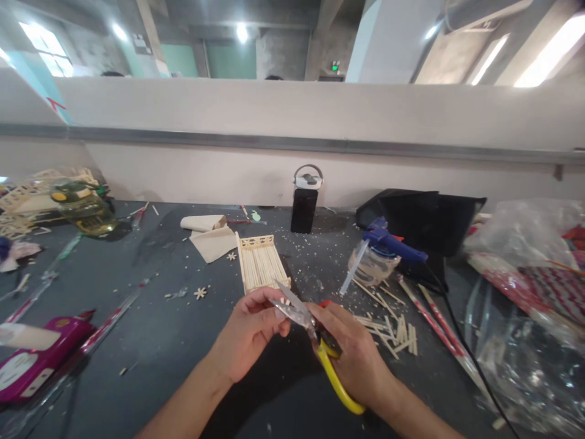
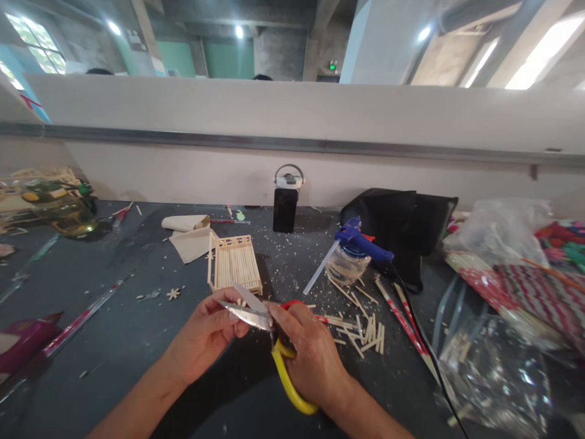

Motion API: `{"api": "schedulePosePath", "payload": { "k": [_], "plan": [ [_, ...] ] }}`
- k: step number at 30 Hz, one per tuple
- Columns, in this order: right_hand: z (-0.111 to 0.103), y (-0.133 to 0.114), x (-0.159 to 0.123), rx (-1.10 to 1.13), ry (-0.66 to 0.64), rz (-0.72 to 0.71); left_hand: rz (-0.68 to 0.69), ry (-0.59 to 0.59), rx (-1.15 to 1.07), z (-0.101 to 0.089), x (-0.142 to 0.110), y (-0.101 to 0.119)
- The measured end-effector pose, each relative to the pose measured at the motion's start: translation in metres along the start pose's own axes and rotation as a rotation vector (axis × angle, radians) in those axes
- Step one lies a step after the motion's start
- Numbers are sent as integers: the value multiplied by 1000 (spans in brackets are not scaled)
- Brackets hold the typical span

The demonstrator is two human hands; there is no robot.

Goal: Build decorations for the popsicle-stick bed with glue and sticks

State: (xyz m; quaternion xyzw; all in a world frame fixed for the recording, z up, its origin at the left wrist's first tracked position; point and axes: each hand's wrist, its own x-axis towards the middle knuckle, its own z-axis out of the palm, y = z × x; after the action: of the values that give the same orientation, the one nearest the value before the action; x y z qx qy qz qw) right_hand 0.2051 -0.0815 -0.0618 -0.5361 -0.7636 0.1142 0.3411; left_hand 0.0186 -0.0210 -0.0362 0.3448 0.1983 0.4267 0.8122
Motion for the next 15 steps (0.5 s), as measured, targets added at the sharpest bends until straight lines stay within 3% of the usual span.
{"api": "schedulePosePath", "payload": {
  "k": [9, 15],
  "plan": [
    [-1, -1, -2, 21, -13, -19, -29, -62, 19, -5, 0, 2],
    [0, 2, -1, -41, 7, -43, -37, -40, 6, -6, 1, 2]
  ]
}}
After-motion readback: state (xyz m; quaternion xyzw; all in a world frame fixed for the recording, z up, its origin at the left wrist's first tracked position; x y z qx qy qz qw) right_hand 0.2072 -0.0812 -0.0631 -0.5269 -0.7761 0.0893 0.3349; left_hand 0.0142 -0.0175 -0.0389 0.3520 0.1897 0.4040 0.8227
